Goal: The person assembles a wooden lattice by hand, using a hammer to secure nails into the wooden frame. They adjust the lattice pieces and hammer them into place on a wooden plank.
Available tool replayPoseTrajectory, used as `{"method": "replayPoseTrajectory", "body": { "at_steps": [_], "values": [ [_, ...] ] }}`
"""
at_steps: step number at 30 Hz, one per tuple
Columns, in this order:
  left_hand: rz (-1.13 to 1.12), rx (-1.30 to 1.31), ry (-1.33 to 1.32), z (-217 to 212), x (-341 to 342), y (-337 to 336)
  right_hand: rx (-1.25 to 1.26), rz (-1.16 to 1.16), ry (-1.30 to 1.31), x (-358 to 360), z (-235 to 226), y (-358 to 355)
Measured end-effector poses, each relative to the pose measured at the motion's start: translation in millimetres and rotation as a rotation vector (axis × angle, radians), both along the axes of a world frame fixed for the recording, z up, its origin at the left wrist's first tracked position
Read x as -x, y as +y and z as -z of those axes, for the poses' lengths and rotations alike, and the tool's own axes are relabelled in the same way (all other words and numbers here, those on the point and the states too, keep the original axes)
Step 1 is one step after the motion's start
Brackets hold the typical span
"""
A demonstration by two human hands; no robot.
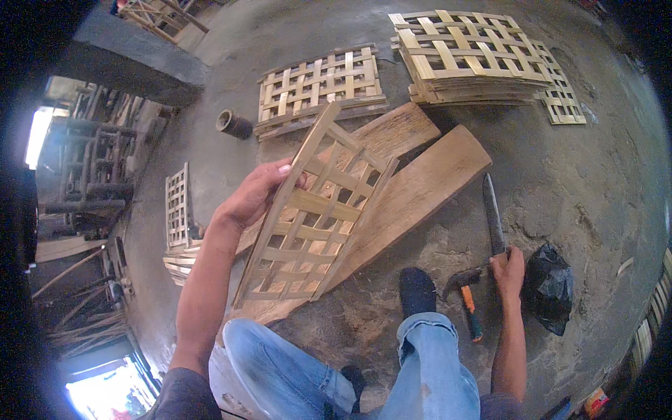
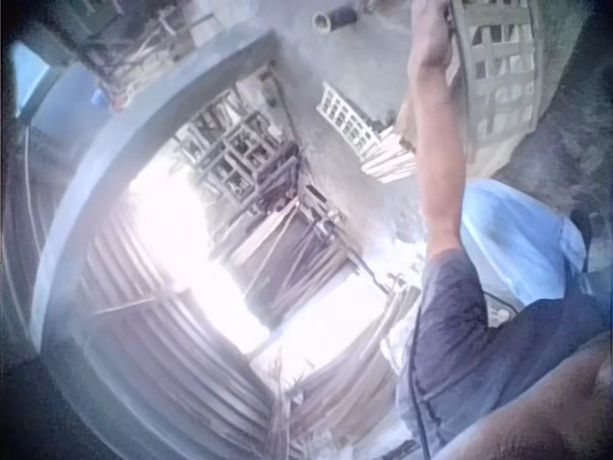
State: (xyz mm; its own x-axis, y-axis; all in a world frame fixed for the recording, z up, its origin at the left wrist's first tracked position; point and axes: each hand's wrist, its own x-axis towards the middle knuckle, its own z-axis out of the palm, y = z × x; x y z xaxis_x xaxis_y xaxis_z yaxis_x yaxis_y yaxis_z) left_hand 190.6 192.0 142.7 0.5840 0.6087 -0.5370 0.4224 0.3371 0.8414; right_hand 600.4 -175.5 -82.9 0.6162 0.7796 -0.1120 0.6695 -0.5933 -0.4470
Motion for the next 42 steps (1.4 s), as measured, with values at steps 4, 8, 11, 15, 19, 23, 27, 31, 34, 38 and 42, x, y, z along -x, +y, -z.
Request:
{"method": "replayPoseTrajectory", "body": {
  "at_steps": [4,8,11,15,19,23,27,31,34,38,42],
  "values": [
    [-0.026,0.014,-0.031,-3.1,-5.1,-11.7,0.230,0.080,0.041,5.4,-15.7,1.4],
    [0.026,-0.040,-0.009,-16.4,-20.3,-35.2,-0.034,0.156,0.097,15.3,-28.3,-19.6],
    [0.051,-0.119,-0.059,-13.5,-25.3,-58.4,-0.117,0.170,0.259,57.6,-96.2,-6.3],
    [0.034,-0.074,-0.135,-17.7,-45.0,-82.9,-0.155,0.064,0.451,84.7,-169.6,34.0],
    [0.003,-0.091,-0.191,-5.6,-56.1,-90.4,-0.105,-0.230,0.572,98.7,-237.6,76.7],
    [-0.008,-0.067,-0.215,-6.2,-63.7,-94.2,-0.021,-0.504,0.395,106.1,-259.4,106.9],
    [0.013,-0.047,-0.165,-8.6,-63.3,-92.5,-0.209,-0.696,0.092,111.8,-260.5,127.0],
    [0.030,-0.131,-0.131,-4.8,-63.3,-92.5,-0.163,-0.723,-0.037,118.1,-256.2,135.6],
    [0.011,-0.128,-0.080,-3.2,-62.8,-92.8,-0.112,-0.713,-0.055,117.8,-260.1,142.0],
    [0.005,-0.134,-0.084,-2.8,-66.5,-95.8,-0.121,-0.735,-0.069,118.0,-261.9,142.8],
    [-0.001,-0.101,-0.049,-13.4,-62.6,-92.3,-0.020,-0.734,-0.013,116.6,-275.8,143.4]
  ]
}}
